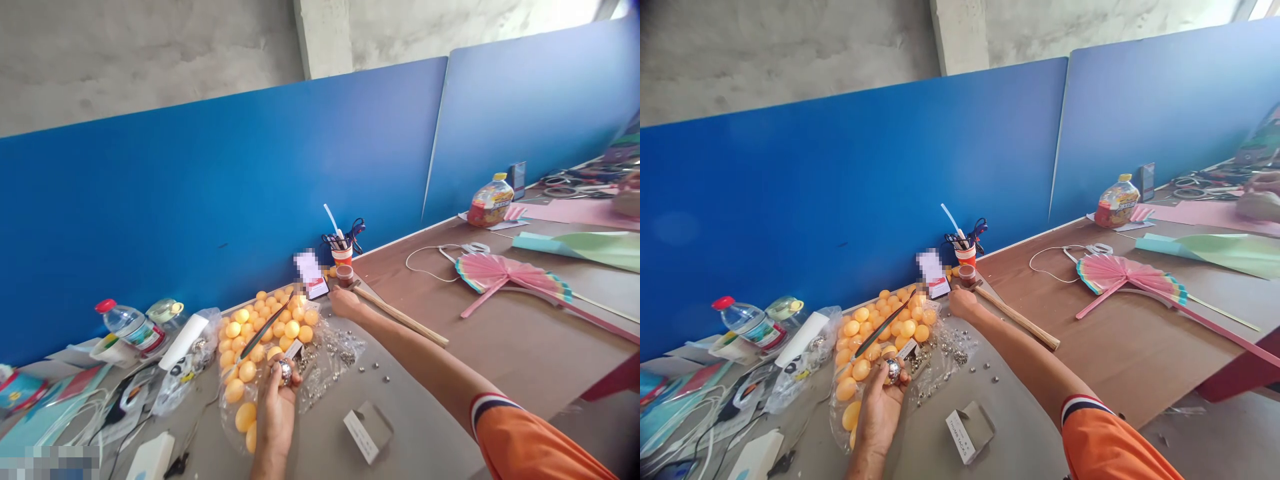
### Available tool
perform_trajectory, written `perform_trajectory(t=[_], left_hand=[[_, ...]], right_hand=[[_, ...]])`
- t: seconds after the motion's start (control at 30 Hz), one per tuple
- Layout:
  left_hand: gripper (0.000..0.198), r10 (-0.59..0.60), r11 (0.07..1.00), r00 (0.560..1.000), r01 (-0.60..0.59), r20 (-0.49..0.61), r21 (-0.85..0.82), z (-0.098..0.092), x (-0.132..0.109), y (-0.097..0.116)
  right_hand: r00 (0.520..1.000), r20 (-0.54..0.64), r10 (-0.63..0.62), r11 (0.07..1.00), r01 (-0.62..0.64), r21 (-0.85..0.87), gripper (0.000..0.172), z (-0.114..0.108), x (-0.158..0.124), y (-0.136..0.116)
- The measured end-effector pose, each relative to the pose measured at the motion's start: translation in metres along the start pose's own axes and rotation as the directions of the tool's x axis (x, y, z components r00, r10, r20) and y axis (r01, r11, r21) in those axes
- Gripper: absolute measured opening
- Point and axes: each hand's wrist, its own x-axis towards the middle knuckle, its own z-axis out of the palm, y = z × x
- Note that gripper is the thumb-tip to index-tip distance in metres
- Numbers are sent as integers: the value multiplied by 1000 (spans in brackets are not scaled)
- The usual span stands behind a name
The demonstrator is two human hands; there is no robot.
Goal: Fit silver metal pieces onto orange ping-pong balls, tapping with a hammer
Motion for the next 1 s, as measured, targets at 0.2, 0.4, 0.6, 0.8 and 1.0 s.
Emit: perform_trajectory(t=[0.2, 0.4, 0.6, 0.8, 1.0], left_hand=[[40, 3, 1000, 1000, -3, 7, 17, 0, -2, 0], [39, 5, 999, 1000, -5, 13, 32, -1, 0, -1], [39, -1, 1000, 1000, 1, 17, 29, 1, -1, 1], [38, 7, 1000, 999, -8, 33, 30, 0, -2, 1], [39, 2, 1000, 998, -3, 58, 18, 1, -1, 1]], right_hand=[[985, 26, 169, 983, -167, -81, 31, -8, -5, -11], [984, 87, 156, 984, -147, -101, 32, -10, -9, -15], [987, 26, 159, 985, -157, -68, 32, -8, -10, -12], [992, 20, 121, 992, -121, -22, 21, -2, -3, -15], [994, -59, 94, 995, -91, 50, 23, -5, -10, -8]])
